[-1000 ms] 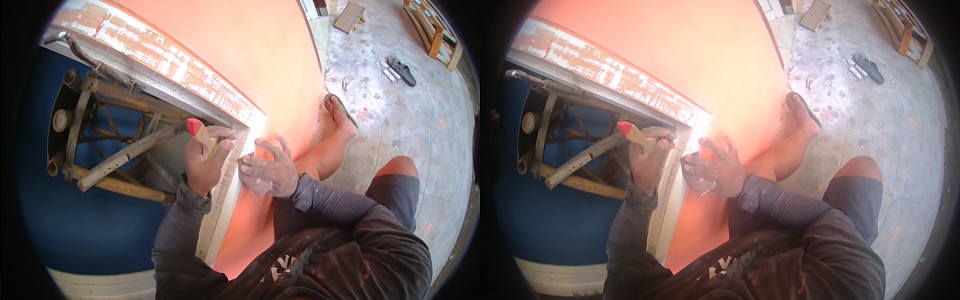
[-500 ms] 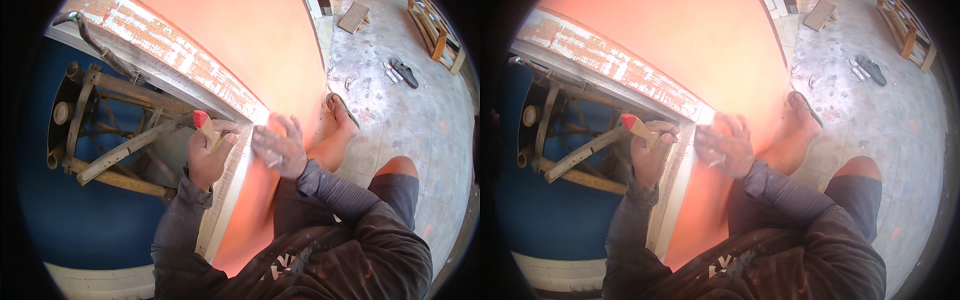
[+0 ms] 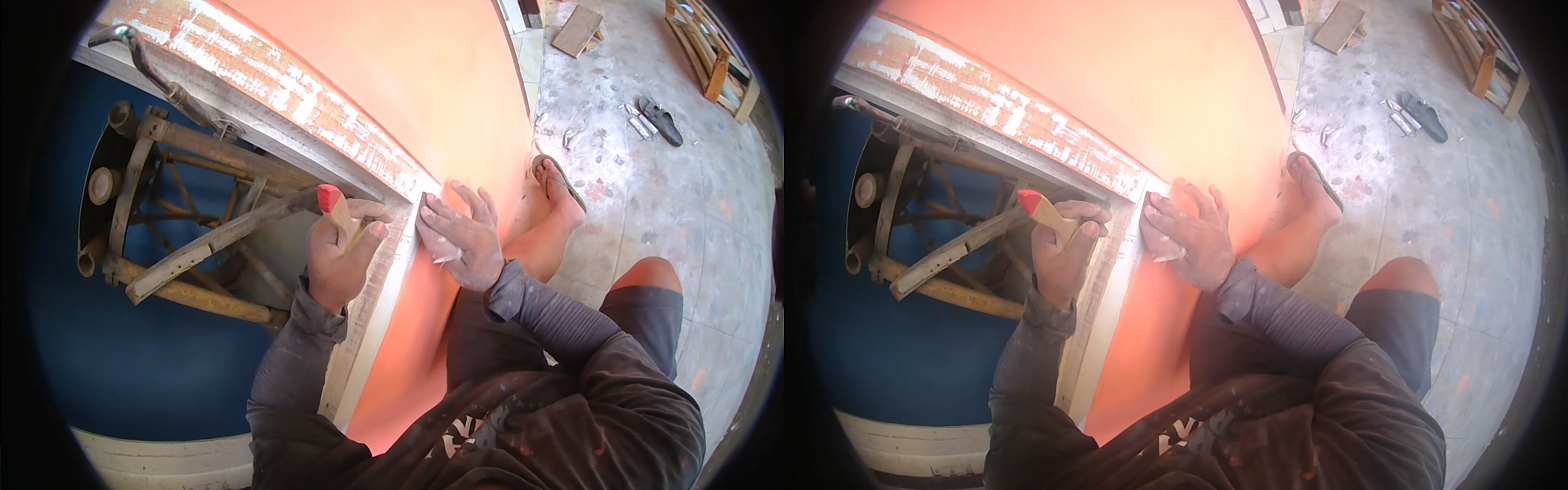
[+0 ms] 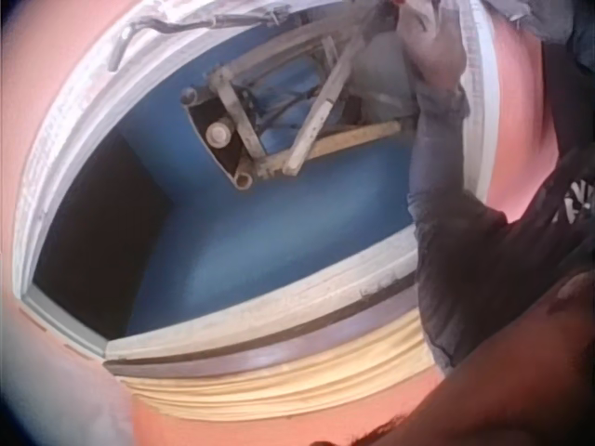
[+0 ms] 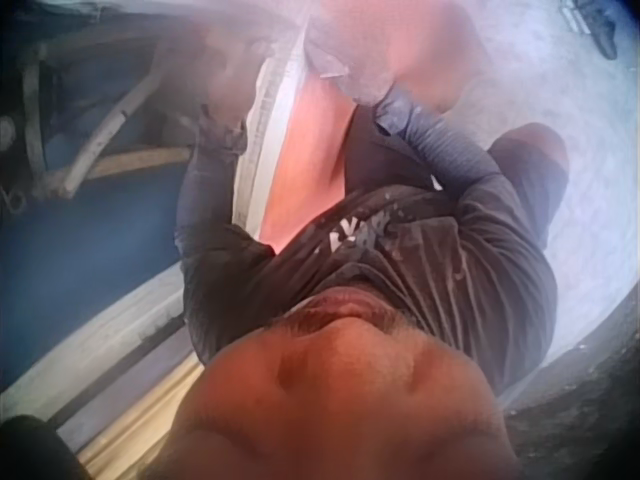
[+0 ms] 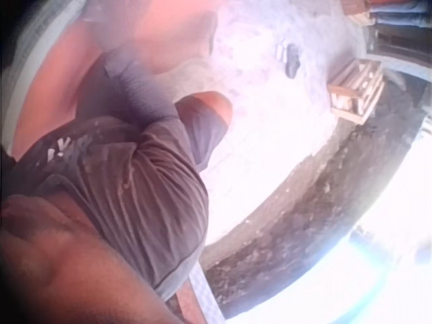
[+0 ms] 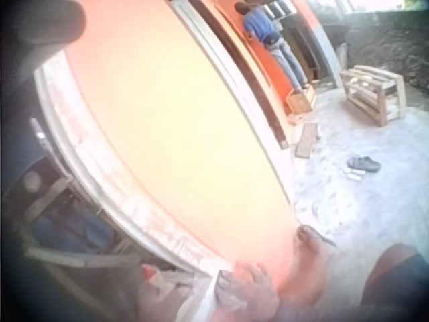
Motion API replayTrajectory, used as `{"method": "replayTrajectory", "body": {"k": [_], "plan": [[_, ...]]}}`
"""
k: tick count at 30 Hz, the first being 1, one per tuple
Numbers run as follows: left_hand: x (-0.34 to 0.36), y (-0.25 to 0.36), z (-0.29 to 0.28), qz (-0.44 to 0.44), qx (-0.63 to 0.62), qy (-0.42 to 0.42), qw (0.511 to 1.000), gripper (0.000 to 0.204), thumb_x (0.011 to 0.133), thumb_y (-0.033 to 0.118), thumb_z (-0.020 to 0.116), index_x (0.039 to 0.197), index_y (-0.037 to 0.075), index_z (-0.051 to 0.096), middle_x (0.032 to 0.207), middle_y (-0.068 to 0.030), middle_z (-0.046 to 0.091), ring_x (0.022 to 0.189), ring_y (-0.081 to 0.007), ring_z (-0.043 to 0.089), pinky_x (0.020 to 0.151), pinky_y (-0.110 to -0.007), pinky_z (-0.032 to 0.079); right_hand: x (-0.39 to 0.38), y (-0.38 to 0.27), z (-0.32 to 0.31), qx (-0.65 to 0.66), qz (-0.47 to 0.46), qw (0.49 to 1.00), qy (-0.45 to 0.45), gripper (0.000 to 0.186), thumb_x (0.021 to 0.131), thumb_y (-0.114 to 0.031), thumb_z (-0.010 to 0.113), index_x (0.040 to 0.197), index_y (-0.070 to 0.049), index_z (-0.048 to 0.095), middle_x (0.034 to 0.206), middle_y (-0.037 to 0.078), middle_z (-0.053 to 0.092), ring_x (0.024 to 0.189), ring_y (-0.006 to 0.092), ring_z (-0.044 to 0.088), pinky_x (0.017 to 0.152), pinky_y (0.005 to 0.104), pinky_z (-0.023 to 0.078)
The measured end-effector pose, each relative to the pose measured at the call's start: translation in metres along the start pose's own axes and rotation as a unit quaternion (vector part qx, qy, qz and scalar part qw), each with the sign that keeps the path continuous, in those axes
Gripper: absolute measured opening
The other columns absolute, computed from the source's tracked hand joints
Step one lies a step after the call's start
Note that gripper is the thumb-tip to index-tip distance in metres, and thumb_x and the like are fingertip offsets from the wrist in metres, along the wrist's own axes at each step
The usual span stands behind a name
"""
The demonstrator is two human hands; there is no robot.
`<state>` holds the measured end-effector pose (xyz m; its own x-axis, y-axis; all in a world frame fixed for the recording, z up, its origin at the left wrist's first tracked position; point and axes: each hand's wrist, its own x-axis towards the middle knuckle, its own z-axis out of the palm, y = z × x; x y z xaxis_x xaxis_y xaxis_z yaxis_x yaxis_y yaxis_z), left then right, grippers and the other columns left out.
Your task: The person sands the edge of a pink surfboard using a sanding block and a small brush. The person repeatedly rubs the sanding block along the rail and uses the brush to clear dust from the edge.
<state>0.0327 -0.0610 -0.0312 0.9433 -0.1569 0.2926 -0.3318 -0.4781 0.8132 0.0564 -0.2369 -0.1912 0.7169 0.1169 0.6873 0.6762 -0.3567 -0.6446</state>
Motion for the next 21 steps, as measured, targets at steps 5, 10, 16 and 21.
{"method": "replayTrajectory", "body": {"k": [5, 10, 16, 21], "plan": [[0.0, -0.006, -0.004, 0.023, 0.009, -0.007, 1.0, 0.015, 0.09, 0.003, 0.067, 0.104, -0.002, 0.067, 0.101, -0.0111, 0.071, 0.095, -0.0182, 0.066, 0.087, -0.034, 0.052, -0.026, -0.031, 0.01, 0.082, -0.11, 0.988, -0.068, 0.06, 0.078, -0.029, 0.078, 0.137, -0.028, 0.063, 0.148, -0.005, 0.056, 0.142, 0.0339, 0.04, 0.116, 0.0632, 0.016], [-0.002, -0.001, 0.0, 0.002, 0.012, -0.004, 1.0, 0.015, 0.09, 0.003, 0.067, 0.104, -0.002, 0.068, 0.101, -0.011, 0.071, 0.098, -0.0193, 0.065, 0.09, -0.035, 0.051, -0.003, 0.0, 0.008, 0.001, -0.061, 0.997, 0.04, 0.057, 0.08, -0.029, 0.078, 0.135, -0.027, 0.064, 0.146, -0.002, 0.058, 0.142, 0.0339, 0.04, 0.115, 0.0637, 0.017], [0.001, -0.01, -0.008, 0.041, 0.036, -0.024, 0.998, 0.018, 0.091, -0.003, 0.061, 0.109, -0.002, 0.063, 0.104, -0.0134, 0.068, 0.089, -0.0167, 0.064, 0.082, -0.031, 0.053, -0.016, -0.022, 0.007, 0.053, -0.059, 0.996, -0.041, 0.065, 0.075, -0.033, 0.082, 0.137, -0.026, 0.062, 0.149, -0.004, 0.055, 0.143, 0.0326, 0.04, 0.115, 0.064, 0.018], [0.001, -0.003, 0.001, 0.008, 0.0, -0.003, 1.0, 0.014, 0.091, 0.003, 0.067, 0.105, -0.001, 0.067, 0.101, -0.0106, 0.071, 0.097, -0.0183, 0.065, 0.089, -0.034, 0.051, -0.007, 0.002, 0.005, 0.015, -0.115, 0.993, 0.001, 0.066, 0.075, -0.033, 0.082, 0.138, -0.027, 0.062, 0.147, -0.005, 0.056, 0.142, 0.0322, 0.04, 0.116, 0.0628, 0.017]]}}
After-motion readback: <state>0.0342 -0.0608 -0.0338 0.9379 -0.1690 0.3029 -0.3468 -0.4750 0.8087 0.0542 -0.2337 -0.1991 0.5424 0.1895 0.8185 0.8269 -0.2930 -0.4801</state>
